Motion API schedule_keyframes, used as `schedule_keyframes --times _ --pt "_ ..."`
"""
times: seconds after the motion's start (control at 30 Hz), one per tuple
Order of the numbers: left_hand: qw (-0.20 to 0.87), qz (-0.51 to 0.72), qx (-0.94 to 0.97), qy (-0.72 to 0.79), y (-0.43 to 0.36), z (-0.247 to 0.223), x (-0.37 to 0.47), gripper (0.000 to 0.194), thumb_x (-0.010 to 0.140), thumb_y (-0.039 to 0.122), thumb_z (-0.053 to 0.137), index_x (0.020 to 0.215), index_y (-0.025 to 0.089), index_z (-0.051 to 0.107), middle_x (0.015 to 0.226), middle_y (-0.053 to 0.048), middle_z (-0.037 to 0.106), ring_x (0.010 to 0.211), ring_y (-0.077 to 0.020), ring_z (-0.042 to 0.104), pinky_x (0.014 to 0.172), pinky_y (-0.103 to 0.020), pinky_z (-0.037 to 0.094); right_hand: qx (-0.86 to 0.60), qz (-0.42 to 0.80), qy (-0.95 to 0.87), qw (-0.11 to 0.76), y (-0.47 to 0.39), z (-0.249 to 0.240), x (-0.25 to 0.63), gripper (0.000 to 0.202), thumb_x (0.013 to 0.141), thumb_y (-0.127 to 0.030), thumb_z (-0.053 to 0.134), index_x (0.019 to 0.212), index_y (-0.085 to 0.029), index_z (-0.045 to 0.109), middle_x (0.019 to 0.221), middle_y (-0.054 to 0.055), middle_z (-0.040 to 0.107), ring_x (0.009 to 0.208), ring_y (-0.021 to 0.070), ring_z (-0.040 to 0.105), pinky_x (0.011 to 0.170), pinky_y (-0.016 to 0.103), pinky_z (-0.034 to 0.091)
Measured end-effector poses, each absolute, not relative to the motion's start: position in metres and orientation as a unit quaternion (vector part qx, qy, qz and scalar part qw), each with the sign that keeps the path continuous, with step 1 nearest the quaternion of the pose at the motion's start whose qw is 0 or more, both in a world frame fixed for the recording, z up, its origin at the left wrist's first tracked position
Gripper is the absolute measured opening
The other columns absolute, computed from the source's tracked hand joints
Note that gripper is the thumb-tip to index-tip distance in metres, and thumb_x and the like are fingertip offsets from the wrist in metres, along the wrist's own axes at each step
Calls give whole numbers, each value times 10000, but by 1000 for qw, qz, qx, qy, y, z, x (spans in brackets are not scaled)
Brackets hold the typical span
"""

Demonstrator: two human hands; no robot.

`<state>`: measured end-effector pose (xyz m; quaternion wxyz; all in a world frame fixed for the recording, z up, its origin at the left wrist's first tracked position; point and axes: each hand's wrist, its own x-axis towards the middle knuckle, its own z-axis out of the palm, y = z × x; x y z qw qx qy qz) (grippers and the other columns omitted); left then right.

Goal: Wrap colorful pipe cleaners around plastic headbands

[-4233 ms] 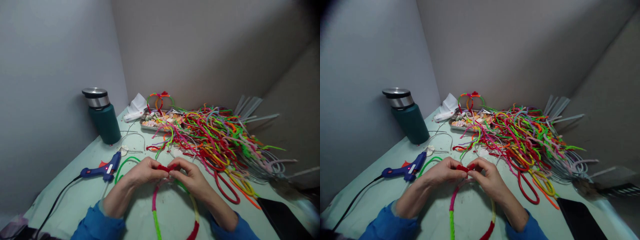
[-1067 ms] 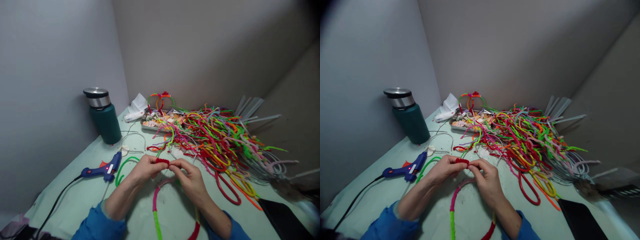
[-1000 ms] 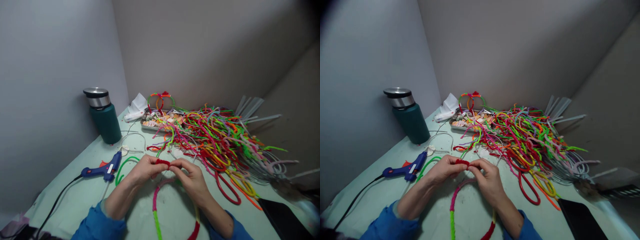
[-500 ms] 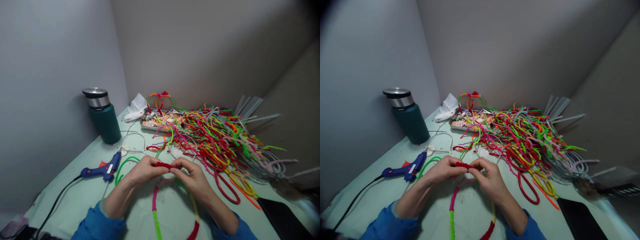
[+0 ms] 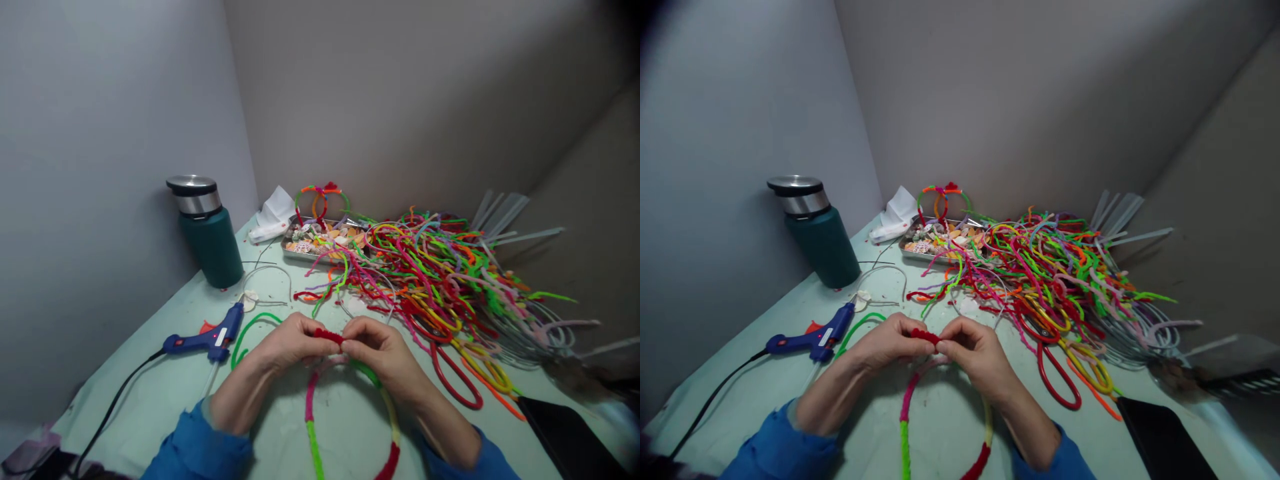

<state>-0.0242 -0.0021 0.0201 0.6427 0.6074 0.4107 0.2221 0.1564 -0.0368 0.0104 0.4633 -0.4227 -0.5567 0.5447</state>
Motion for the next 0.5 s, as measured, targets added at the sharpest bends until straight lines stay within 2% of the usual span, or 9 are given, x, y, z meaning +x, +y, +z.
schedule_keyframes --times 0.13,0.23,0.37,0.5 --pt "599 264 600 460 -1 17 -21 290 667 354 658 529 124 548 428 67 372 442 -55 274 443 -228 167 -450 538 -542 463 -35 9 153 163 708 -297 679 788 -162 637 710 6 613 641 136 545 588 243 426" --pt "581 265 611 469 -1 16 -21 336 657 408 663 527 122 543 450 70 343 462 -57 261 450 -231 165 -465 480 -577 469 -36 8 150 147 755 -295 635 823 -168 664 757 24 634 679 149 558 605 248 433" --pt "578 237 635 455 -1 14 -22 367 666 446 654 542 115 557 466 68 318 468 -56 237 448 -236 147 -464 385 -643 473 -37 8 151 115 788 -237 595 771 -183 696 725 24 616 688 154 558 625 254 432" --pt "582 229 636 452 1 11 -22 348 694 433 637 582 105 598 447 62 347 439 -54 259 429 -231 155 -482 390 -632 466 -36 7 152 123 782 -237 596 739 -176 694 666 15 593 621 142 536 570 246 418"
